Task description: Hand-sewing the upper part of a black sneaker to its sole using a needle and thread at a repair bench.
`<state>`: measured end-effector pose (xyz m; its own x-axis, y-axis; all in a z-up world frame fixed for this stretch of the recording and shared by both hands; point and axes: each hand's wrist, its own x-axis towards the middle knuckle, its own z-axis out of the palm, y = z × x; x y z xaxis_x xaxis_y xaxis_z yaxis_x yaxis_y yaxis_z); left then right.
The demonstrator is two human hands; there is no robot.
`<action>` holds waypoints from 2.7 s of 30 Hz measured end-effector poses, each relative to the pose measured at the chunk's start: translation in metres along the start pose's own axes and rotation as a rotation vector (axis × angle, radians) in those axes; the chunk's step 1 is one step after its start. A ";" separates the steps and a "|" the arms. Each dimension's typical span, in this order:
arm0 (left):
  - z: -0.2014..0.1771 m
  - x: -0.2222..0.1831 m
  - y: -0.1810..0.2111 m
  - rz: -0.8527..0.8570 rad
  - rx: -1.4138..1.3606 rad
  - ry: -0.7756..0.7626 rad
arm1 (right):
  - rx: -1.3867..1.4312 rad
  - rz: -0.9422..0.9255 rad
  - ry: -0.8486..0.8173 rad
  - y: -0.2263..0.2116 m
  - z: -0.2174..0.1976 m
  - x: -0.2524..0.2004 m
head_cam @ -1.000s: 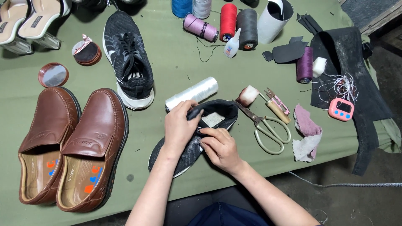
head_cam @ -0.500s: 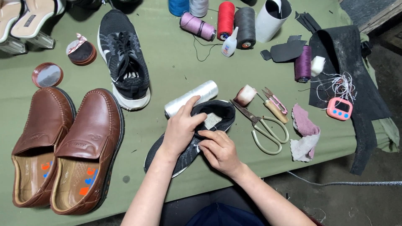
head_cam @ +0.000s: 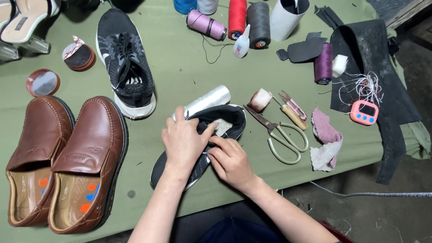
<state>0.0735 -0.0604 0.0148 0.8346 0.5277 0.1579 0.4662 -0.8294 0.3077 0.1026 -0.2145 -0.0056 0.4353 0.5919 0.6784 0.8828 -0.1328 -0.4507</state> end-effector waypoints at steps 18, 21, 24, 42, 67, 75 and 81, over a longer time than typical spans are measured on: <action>-0.018 0.006 -0.018 0.063 -0.239 -0.293 | 0.067 0.006 -0.006 0.005 -0.001 0.004; -0.021 0.000 -0.014 0.062 -0.244 -0.265 | 0.107 -0.013 0.068 0.005 0.002 -0.004; -0.025 -0.002 -0.007 0.054 -0.239 -0.241 | 0.184 -0.006 0.131 0.001 0.000 -0.011; 0.008 -0.016 -0.014 0.084 -0.169 -0.104 | -0.731 0.564 -0.108 0.180 -0.105 -0.064; -0.012 0.013 -0.020 -0.008 -0.494 -0.279 | -0.443 0.173 -0.435 -0.007 -0.069 0.068; -0.012 0.013 -0.021 -0.029 -0.481 -0.289 | -0.440 0.257 -0.473 -0.014 -0.055 0.074; -0.010 0.011 -0.021 -0.045 -0.491 -0.285 | -0.451 0.286 -0.477 -0.005 -0.045 0.062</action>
<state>0.0703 -0.0351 0.0198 0.8952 0.4333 -0.1042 0.3687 -0.5888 0.7193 0.1333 -0.2129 0.0642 0.6271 0.7540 0.1957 0.7773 -0.5896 -0.2193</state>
